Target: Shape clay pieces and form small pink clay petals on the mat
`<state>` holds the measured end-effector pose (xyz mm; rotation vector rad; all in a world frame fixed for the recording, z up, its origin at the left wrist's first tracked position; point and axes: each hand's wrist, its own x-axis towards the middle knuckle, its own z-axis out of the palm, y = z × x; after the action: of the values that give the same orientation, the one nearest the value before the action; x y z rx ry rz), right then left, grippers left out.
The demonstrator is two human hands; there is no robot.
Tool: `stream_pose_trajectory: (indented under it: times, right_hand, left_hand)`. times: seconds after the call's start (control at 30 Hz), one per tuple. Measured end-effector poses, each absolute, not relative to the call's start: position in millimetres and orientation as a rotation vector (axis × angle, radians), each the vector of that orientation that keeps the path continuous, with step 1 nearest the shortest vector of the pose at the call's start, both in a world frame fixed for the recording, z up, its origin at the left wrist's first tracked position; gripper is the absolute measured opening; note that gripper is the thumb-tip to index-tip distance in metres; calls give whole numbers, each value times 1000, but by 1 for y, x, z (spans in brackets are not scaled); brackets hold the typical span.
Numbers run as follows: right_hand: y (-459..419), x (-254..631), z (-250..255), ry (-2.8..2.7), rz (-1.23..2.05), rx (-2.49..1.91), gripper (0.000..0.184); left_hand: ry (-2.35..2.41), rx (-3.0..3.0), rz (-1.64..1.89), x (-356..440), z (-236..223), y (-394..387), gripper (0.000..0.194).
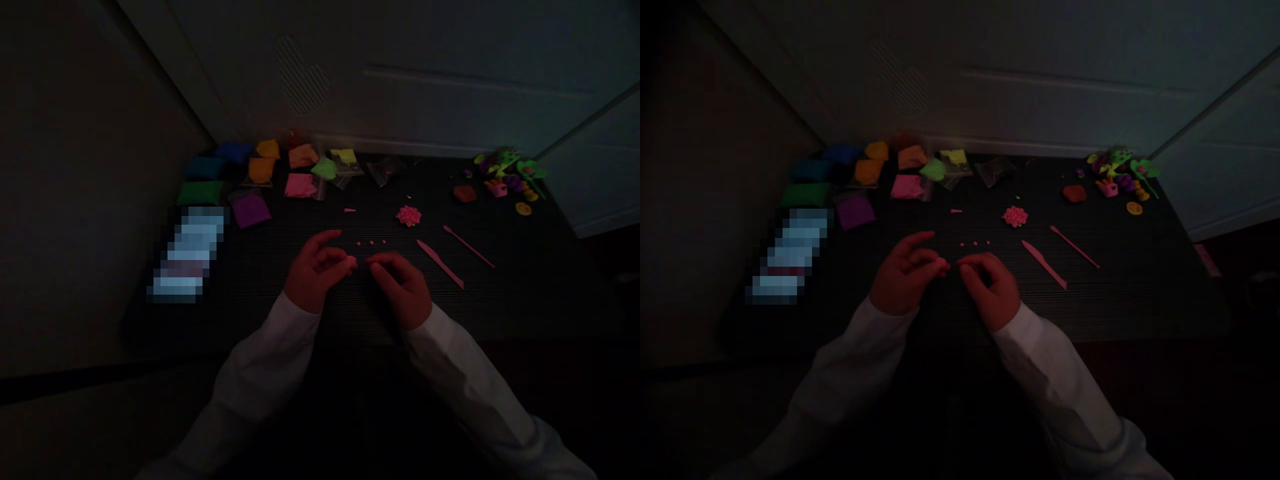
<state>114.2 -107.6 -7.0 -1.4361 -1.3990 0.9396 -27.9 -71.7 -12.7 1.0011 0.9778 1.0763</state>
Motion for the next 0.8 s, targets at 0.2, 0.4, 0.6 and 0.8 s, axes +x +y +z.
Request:
stream_pose_trajectory:
  times: [0.2,0.4,0.6,0.8]
  right_hand:
    - [-105,124,-11,-1226,871,-1475,13]
    - [-103,135,-17,-1103,842,-1505,15]
    - [-104,133,-15,-1319,740,-1529,16]
    - [-108,132,-16,-1840,511,-1550,24]
  left_hand:
    - [1242,1605,917,-24,-17,-77,38]
    - [1316,1954,800,-20,-22,-77,43]
    - [1326,2102,739,-20,-22,-76,39]
    - [1312,2158,737,-21,-23,-76,37]
